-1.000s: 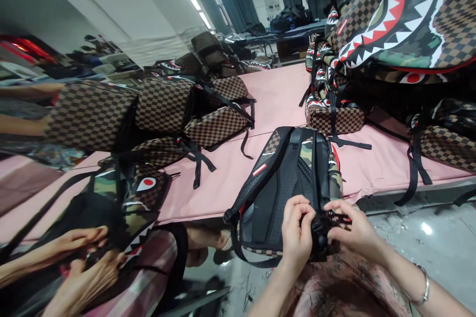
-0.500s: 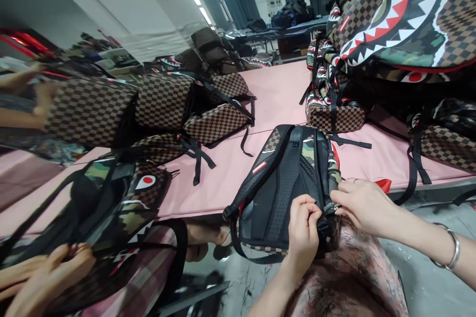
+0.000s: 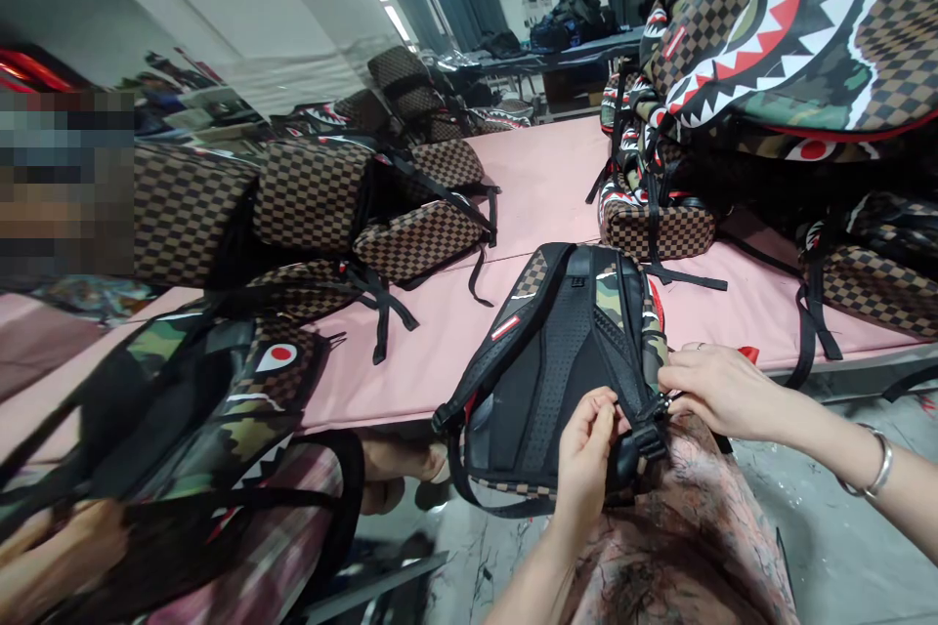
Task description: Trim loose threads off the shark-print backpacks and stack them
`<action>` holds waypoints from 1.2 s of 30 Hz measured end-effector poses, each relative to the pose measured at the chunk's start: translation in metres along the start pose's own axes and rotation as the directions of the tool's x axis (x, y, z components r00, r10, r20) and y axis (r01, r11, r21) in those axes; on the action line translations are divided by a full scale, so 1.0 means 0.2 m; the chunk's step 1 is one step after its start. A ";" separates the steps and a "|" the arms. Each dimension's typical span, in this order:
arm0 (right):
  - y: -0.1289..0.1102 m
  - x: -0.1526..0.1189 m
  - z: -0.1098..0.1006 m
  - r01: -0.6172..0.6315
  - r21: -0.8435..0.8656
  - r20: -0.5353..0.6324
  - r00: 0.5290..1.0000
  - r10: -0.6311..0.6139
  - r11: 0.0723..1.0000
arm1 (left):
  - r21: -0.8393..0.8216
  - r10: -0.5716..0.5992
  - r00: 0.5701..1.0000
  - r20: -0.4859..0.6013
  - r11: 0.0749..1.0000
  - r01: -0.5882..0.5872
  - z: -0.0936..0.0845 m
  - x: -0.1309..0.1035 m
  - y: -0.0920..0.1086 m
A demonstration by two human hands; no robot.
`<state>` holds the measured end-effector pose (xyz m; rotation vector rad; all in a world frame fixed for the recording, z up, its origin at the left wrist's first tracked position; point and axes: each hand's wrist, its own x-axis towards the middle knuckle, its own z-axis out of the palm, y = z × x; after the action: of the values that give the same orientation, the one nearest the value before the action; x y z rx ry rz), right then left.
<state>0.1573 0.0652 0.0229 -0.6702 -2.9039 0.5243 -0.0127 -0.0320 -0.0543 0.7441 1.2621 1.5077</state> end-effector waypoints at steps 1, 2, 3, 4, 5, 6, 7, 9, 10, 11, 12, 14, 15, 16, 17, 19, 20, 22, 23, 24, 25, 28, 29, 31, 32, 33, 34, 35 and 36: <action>0.01 0.00 0.00 0.011 0.009 0.009 1.000 -0.011 1.000 | -0.027 -0.021 1.000 0.006 0.999 0.021 0.00 0.00 0.00; 0.01 0.01 -0.01 0.022 0.021 0.014 1.000 -0.022 1.000 | -0.039 -0.031 0.999 0.009 0.999 0.032 0.00 0.00 0.00; 0.02 0.01 -0.01 0.032 0.034 0.014 0.999 -0.033 0.999 | -0.043 -0.035 0.999 0.009 0.998 0.035 0.01 -0.01 0.00; 0.03 0.02 -0.01 0.043 0.047 0.012 0.999 -0.043 0.998 | -0.043 -0.035 0.999 0.008 0.998 0.036 0.01 -0.01 0.01; 0.04 0.02 -0.01 0.053 0.059 0.010 0.998 -0.054 0.997 | -0.043 -0.035 0.999 0.007 0.998 0.035 0.01 -0.01 0.01; 0.04 0.03 -0.02 0.064 0.069 0.010 0.998 -0.065 0.996 | -0.045 -0.034 0.999 0.009 0.998 0.034 0.01 -0.01 0.02; 0.05 0.03 -0.02 0.075 0.076 0.013 0.997 -0.076 0.994 | -0.046 -0.033 0.999 0.012 0.998 0.033 0.01 -0.01 0.02; 0.06 0.04 -0.03 0.095 0.092 0.027 0.995 -0.098 0.991 | -0.047 -0.027 0.999 0.018 0.998 0.028 0.01 -0.01 0.02; 0.07 0.04 -0.03 0.104 0.103 0.033 0.994 -0.108 0.989 | -0.043 -0.023 1.000 0.018 0.999 0.024 0.01 0.00 0.02; 0.07 0.04 -0.03 0.110 0.119 0.038 0.993 -0.115 0.987 | -0.035 -0.019 1.000 0.015 0.999 0.019 0.01 0.00 0.02; 0.08 0.05 -0.03 0.111 0.140 0.040 0.992 -0.118 0.984 | -0.027 -0.016 1.000 0.011 1.000 0.016 0.01 0.00 0.02; 0.09 0.05 -0.03 0.102 0.196 0.039 0.993 -0.112 0.975 | -0.024 -0.022 1.000 0.006 0.999 0.022 0.01 0.00 0.02; 0.10 0.06 -0.03 0.093 0.225 0.039 0.994 -0.105 0.970 | -0.031 -0.031 1.000 0.006 0.999 0.031 0.01 0.00 0.02; 0.11 0.06 -0.03 0.084 0.250 0.041 0.994 -0.097 0.965 | -0.042 -0.042 0.999 0.008 0.998 0.042 0.01 0.00 0.03; 0.11 0.06 -0.03 0.073 0.269 0.045 0.995 -0.088 0.960 | -0.054 -0.054 0.999 0.010 0.997 0.054 0.01 0.00 0.03; 0.12 0.06 -0.02 0.067 0.287 0.048 0.995 -0.084 0.956 | -0.075 -0.072 0.997 0.016 0.994 0.073 0.02 0.01 0.03; 0.11 0.06 -0.02 0.071 0.289 0.045 0.995 -0.087 0.955 | -0.083 -0.077 0.997 0.019 0.994 0.078 0.02 0.01 0.03; 0.10 0.07 -0.01 0.086 0.279 0.033 0.995 -0.099 0.957 | -0.092 -0.080 0.997 0.022 0.992 0.081 0.02 0.01 0.03; 0.10 0.07 -0.01 0.092 0.268 0.029 0.994 -0.104 0.959 | -0.096 -0.081 0.996 0.023 0.992 0.083 0.03 0.01 0.03; 0.09 0.07 -0.01 0.095 0.254 0.026 0.994 -0.105 0.962 | -0.102 -0.085 0.996 0.024 0.991 0.087 0.03 0.01 0.02; 0.09 0.07 -0.01 0.095 0.236 0.022 0.994 -0.103 0.967 | -0.109 -0.092 0.995 0.024 0.990 0.094 0.03 0.00 0.02; 0.09 0.06 0.01 0.089 0.231 -0.018 0.996 -0.088 0.969 | -0.144 -0.122 0.992 0.015 0.982 0.123 0.03 0.00 0.02; 0.09 0.05 0.03 0.066 0.270 -0.049 0.997 -0.055 0.961 | -0.158 -0.129 0.992 0.011 0.979 0.129 0.03 0.00 0.03; 0.09 0.01 0.10 -0.030 0.422 -0.158 0.982 0.106 0.906 | -0.184 -0.134 0.991 0.009 0.974 0.133 0.03 0.00 0.04; 0.08 -0.01 0.15 -0.078 0.524 -0.218 0.950 0.222 0.848 | -0.194 -0.133 0.991 0.011 0.972 0.132 0.03 0.00 0.04; 0.07 -0.03 0.20 -0.106 0.626 -0.264 0.903 0.338 0.773 | -0.196 -0.129 0.992 0.015 0.972 0.129 0.03 0.01 0.05; 0.05 -0.05 0.26 -0.114 0.715 -0.281 0.857 0.432 0.690 | -0.184 -0.119 0.993 0.021 0.975 0.121 0.03 0.01 0.06; 0.02 -0.07 0.32 -0.105 0.783 -0.273 0.828 0.490 0.613 | -0.154 -0.098 0.995 0.024 0.983 0.101 0.03 0.01 0.06; -0.01 -0.08 0.38 -0.109 0.831 -0.232 0.824 0.517 0.545 | -0.108 -0.063 0.998 0.024 0.992 0.066 0.03 0.01 0.07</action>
<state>0.1575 0.0332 -0.0471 -0.9879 -1.7779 1.3740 -0.0126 -0.0279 -0.0401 0.6404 1.1687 1.4997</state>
